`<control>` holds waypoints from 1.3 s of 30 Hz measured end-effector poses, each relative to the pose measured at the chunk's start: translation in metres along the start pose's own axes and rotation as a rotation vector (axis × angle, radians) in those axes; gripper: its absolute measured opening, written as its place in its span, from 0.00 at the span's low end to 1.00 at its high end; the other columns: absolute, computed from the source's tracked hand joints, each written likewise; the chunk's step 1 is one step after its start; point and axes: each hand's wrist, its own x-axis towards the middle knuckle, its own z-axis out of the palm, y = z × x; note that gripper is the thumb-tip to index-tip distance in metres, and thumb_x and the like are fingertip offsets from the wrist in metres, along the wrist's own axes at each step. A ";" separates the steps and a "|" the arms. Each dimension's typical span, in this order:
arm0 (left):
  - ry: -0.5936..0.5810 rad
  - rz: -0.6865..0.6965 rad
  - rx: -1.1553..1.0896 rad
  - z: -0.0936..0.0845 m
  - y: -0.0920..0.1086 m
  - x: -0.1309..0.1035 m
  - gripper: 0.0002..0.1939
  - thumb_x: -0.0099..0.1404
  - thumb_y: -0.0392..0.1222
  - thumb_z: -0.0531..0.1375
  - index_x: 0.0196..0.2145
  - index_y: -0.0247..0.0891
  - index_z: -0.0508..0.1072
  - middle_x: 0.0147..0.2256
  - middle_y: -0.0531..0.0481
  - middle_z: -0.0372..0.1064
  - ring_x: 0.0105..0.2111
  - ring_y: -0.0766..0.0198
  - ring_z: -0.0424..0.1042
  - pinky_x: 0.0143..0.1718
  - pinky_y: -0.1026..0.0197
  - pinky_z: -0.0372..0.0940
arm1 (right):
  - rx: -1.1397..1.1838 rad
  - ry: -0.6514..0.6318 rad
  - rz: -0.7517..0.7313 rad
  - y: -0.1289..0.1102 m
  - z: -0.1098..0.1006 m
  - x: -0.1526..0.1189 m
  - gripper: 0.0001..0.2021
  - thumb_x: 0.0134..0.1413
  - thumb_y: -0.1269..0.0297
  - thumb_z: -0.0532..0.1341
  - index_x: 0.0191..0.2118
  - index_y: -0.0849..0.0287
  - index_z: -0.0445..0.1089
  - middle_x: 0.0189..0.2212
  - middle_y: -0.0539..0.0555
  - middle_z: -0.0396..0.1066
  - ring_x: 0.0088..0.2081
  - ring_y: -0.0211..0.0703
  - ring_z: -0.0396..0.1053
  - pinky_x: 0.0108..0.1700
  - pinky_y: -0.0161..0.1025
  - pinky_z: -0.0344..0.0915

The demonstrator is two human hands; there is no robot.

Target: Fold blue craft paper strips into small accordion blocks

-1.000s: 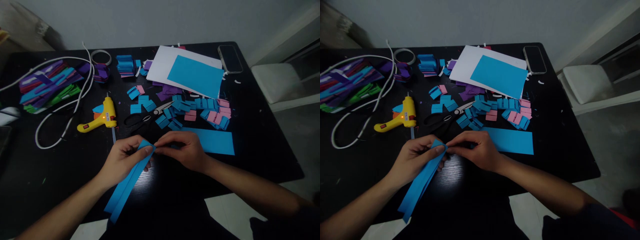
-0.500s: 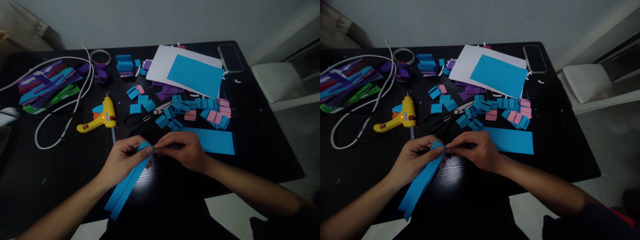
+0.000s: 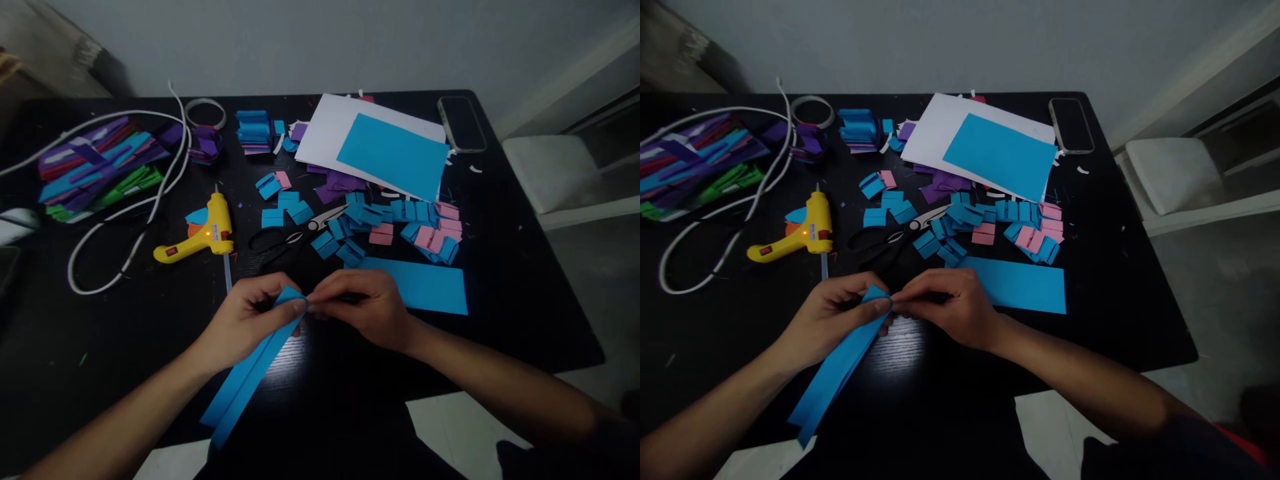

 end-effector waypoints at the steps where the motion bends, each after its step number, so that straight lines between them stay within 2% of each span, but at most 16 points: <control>1: 0.006 0.008 0.006 0.000 0.000 0.000 0.10 0.70 0.41 0.65 0.31 0.35 0.78 0.25 0.51 0.75 0.27 0.66 0.73 0.32 0.66 0.67 | 0.000 0.003 0.020 0.000 0.000 0.000 0.04 0.56 0.65 0.74 0.38 0.52 0.84 0.35 0.52 0.83 0.33 0.42 0.81 0.38 0.38 0.79; 7: 0.048 0.048 0.017 0.000 0.004 0.001 0.09 0.69 0.40 0.65 0.30 0.35 0.78 0.25 0.52 0.75 0.26 0.67 0.72 0.31 0.66 0.67 | 0.167 -0.002 0.255 -0.002 0.002 -0.002 0.11 0.51 0.63 0.76 0.40 0.57 0.81 0.31 0.51 0.82 0.31 0.42 0.81 0.34 0.36 0.78; 10: 0.031 0.057 0.014 0.001 0.004 0.002 0.09 0.70 0.40 0.64 0.31 0.35 0.78 0.26 0.52 0.76 0.27 0.67 0.74 0.32 0.66 0.68 | 0.196 -0.045 0.305 -0.005 0.004 -0.001 0.09 0.53 0.62 0.75 0.37 0.59 0.79 0.28 0.51 0.80 0.29 0.41 0.80 0.33 0.36 0.77; 20: 0.007 0.079 0.060 0.002 0.003 0.001 0.10 0.72 0.39 0.62 0.32 0.37 0.79 0.28 0.53 0.77 0.28 0.69 0.74 0.30 0.69 0.65 | 0.297 -0.077 0.358 -0.003 0.004 -0.001 0.08 0.53 0.65 0.75 0.35 0.60 0.77 0.25 0.49 0.77 0.26 0.37 0.76 0.30 0.34 0.74; 25: 0.071 0.096 0.098 0.004 0.002 -0.001 0.08 0.71 0.38 0.63 0.33 0.37 0.80 0.27 0.54 0.76 0.28 0.70 0.73 0.31 0.71 0.66 | 0.293 -0.069 0.360 -0.004 0.004 0.000 0.08 0.52 0.66 0.75 0.35 0.61 0.78 0.24 0.49 0.77 0.25 0.37 0.76 0.29 0.33 0.73; 33: -0.047 -0.123 -0.193 0.005 -0.001 0.001 0.09 0.71 0.43 0.65 0.37 0.35 0.79 0.32 0.51 0.80 0.28 0.67 0.80 0.32 0.67 0.75 | 0.275 0.003 0.349 -0.005 0.000 0.004 0.10 0.52 0.62 0.75 0.33 0.61 0.77 0.23 0.48 0.76 0.24 0.37 0.75 0.27 0.32 0.74; 39: -0.025 -0.113 -0.179 0.003 -0.002 0.000 0.11 0.71 0.43 0.65 0.33 0.34 0.77 0.30 0.50 0.79 0.29 0.67 0.80 0.32 0.68 0.74 | 0.246 0.015 0.357 -0.007 0.000 0.006 0.11 0.52 0.60 0.74 0.33 0.61 0.77 0.24 0.49 0.75 0.25 0.38 0.75 0.27 0.34 0.74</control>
